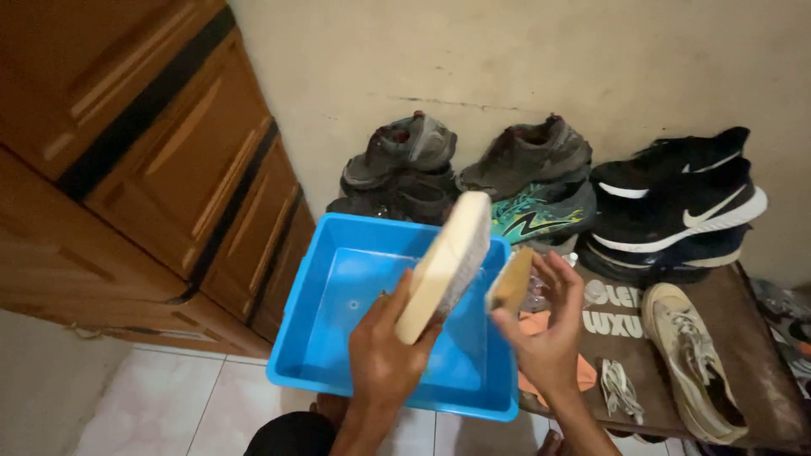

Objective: The person scrubs the sole of a beige sneaker using a brush and water in a blue basin. They wipe the shoe with a cloth and continue scrubbing the sole and sides with the brush.

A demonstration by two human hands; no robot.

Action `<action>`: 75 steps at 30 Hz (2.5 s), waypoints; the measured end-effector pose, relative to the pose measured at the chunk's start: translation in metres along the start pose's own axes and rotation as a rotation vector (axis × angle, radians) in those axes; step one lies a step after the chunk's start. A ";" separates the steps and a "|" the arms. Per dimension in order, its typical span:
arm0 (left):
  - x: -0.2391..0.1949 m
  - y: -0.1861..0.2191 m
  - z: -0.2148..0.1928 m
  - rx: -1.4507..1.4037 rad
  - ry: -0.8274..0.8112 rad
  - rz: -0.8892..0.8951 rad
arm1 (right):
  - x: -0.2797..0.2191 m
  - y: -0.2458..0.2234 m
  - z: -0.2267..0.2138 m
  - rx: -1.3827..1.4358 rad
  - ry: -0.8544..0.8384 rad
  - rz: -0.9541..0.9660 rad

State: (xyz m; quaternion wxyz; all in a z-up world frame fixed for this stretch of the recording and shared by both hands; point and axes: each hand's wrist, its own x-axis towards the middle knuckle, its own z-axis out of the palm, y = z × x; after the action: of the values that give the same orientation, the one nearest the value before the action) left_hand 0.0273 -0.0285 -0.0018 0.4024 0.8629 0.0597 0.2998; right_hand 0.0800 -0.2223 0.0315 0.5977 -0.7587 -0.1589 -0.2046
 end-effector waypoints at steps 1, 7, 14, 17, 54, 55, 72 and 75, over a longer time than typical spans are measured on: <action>-0.002 -0.002 -0.001 0.002 -0.001 -0.009 | -0.002 -0.003 0.003 -0.001 -0.007 0.006; -0.009 -0.007 -0.005 0.351 0.013 0.307 | 0.002 0.005 0.007 -0.377 -0.107 -0.494; -0.009 -0.010 -0.004 0.419 -0.083 0.384 | 0.002 0.001 0.014 -0.496 -0.142 -0.286; -0.003 -0.009 -0.009 0.407 -0.101 0.373 | 0.016 0.001 0.015 -0.514 -0.187 -0.343; -0.008 -0.012 -0.013 0.386 -0.227 0.342 | 0.005 0.018 -0.003 -0.703 -0.314 -0.469; -0.008 -0.010 -0.014 0.386 -0.230 0.341 | 0.010 0.021 -0.007 -0.703 -0.316 -0.466; -0.010 -0.015 -0.016 0.423 -0.198 0.433 | 0.002 0.016 -0.010 -0.608 -0.277 -0.201; -0.012 -0.013 -0.017 0.438 -0.189 0.466 | 0.039 0.025 -0.021 -0.449 -0.186 0.152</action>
State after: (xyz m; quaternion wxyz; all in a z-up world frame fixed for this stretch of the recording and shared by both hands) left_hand 0.0097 -0.0124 -0.0088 0.1318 0.9433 -0.1138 0.2825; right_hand 0.1227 -0.2490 0.0343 0.4106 -0.8978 -0.1062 -0.1188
